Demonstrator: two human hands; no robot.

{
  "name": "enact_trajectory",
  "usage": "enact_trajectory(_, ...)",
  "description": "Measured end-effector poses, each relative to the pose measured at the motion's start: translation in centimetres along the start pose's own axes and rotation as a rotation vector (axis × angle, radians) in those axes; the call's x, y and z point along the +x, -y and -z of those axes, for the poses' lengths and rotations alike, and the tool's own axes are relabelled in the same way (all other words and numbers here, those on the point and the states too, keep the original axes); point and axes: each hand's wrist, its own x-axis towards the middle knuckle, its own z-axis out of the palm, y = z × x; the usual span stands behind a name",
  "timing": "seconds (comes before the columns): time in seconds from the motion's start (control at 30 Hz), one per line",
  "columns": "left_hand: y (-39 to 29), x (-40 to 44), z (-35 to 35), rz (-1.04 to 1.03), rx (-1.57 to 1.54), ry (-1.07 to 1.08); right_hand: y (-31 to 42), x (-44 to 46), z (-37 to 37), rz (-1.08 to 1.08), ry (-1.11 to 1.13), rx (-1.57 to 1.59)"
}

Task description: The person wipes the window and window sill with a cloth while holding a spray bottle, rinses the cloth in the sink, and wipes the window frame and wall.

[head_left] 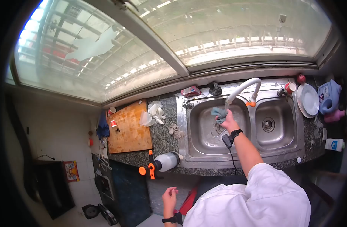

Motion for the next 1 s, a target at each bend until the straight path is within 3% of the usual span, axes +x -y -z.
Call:
enact_trajectory(0.03, -0.1, 0.1, -0.1, -0.001, 0.011, 0.006, 0.1, 1.2, 1.4, 0.002, -0.004, 0.012)
enact_trajectory(0.1, -0.2, 0.4, -0.2, 0.004, 0.020, 0.015, 0.1, 3.3, 3.9, -0.211, 0.833, 0.169)
enact_trajectory(0.13, -0.1, 0.4, -0.3, 0.003, 0.030, 0.021, 0.1, -1.7, -0.8, -0.030, 0.186, -0.128)
enact_trajectory(0.3, -1.2, 0.2, -0.7, 0.015, 0.022, 0.006, 0.8, -3.7, -2.6, -0.051, 0.155, -0.187)
enact_trajectory(0.37, -1.2, 0.2, -0.9, 0.026, 0.015, 0.009, 2.0, -0.6, 0.5, -0.115, 0.346, -0.230)
enact_trajectory(0.4, -1.3, 0.2, -1.0, 0.033, 0.007, 0.008, 1.4, -3.7, -3.5, 0.138, 0.040, -0.670)
enact_trajectory(0.43, -1.5, 0.3, -1.0, 0.033, 0.008, 0.013, 1.6, -3.7, -3.6, 0.141, 0.037, -0.669)
enact_trajectory(0.5, -2.1, 0.4, -1.1, 0.017, 0.048, 0.005, 2.0, -3.7, -3.9, 0.225, -0.169, -1.024)
enact_trajectory(0.57, -2.3, 0.8, -1.1, 0.006, 0.052, 0.013, 2.2, -4.5, -4.0, 0.262, -0.141, -1.012)
enact_trajectory(0.63, -2.1, 1.0, -1.1, -0.003, 0.053, 0.011, 2.2, -5.7, -3.9, 0.219, 0.145, -0.762)
enact_trajectory(0.77, -2.1, 1.2, -1.3, -0.036, 0.082, 0.024, 3.1, -6.4, -3.5, 0.191, 0.220, -0.684)
enact_trajectory(0.93, -3.3, 1.1, -1.2, -0.025, 0.075, -0.019, 6.1, -7.2, -2.2, 0.399, -0.165, -0.836)
enact_trajectory(1.0, -2.5, 1.1, -0.6, -0.034, 0.043, -0.014, 8.0, -6.2, -0.2, 0.518, -0.189, -0.924)
